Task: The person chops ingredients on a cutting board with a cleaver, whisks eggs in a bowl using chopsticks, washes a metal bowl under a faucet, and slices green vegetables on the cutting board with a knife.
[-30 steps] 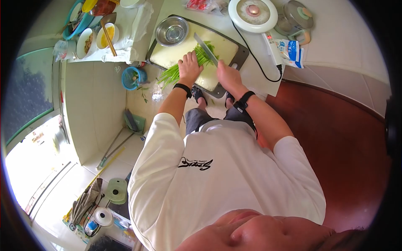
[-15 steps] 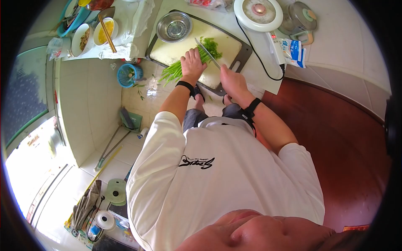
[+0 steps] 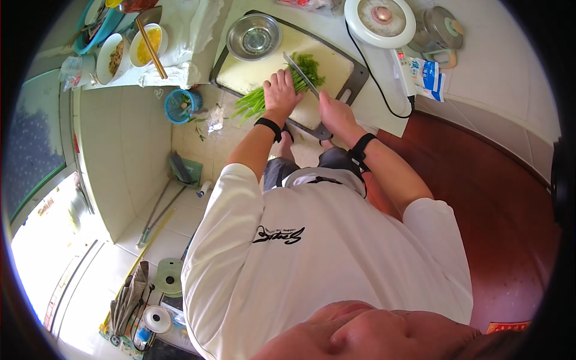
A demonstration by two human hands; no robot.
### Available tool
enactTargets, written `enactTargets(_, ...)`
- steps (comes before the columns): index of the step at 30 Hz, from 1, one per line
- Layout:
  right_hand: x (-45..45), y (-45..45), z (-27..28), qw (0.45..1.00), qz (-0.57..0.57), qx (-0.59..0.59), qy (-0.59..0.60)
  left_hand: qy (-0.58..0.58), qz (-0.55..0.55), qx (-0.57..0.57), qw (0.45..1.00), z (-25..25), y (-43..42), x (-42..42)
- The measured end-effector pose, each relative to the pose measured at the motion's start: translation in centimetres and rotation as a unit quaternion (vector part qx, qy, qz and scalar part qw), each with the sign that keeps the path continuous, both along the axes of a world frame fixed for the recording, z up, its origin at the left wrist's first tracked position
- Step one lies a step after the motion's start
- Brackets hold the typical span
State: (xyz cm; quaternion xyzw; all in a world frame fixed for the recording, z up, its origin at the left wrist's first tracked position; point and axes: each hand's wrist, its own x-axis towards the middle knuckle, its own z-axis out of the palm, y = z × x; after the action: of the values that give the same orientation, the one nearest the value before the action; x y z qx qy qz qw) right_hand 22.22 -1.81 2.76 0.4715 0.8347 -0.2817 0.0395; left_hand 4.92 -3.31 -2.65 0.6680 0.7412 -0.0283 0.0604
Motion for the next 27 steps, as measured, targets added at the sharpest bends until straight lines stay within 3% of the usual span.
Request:
enactTargets(16,0.0,1.4,-0.6,0.997,-0.077,-0.004,0.019,0.015,-0.015,0.022,1.000,0.4,0.1,0.4)
enactTargets(19,0.8,0.8,2.1,0.997,-0.069,-0.002,0.031,0.024,0.006,-0.019,1.000,1.8,0.4,0.9)
enactTargets(27,0.7,-1.3,3.9,0.999,-0.038,0.027,0.020,0.026,-0.025,0.004,0.999,3.2,-1.0,-0.1)
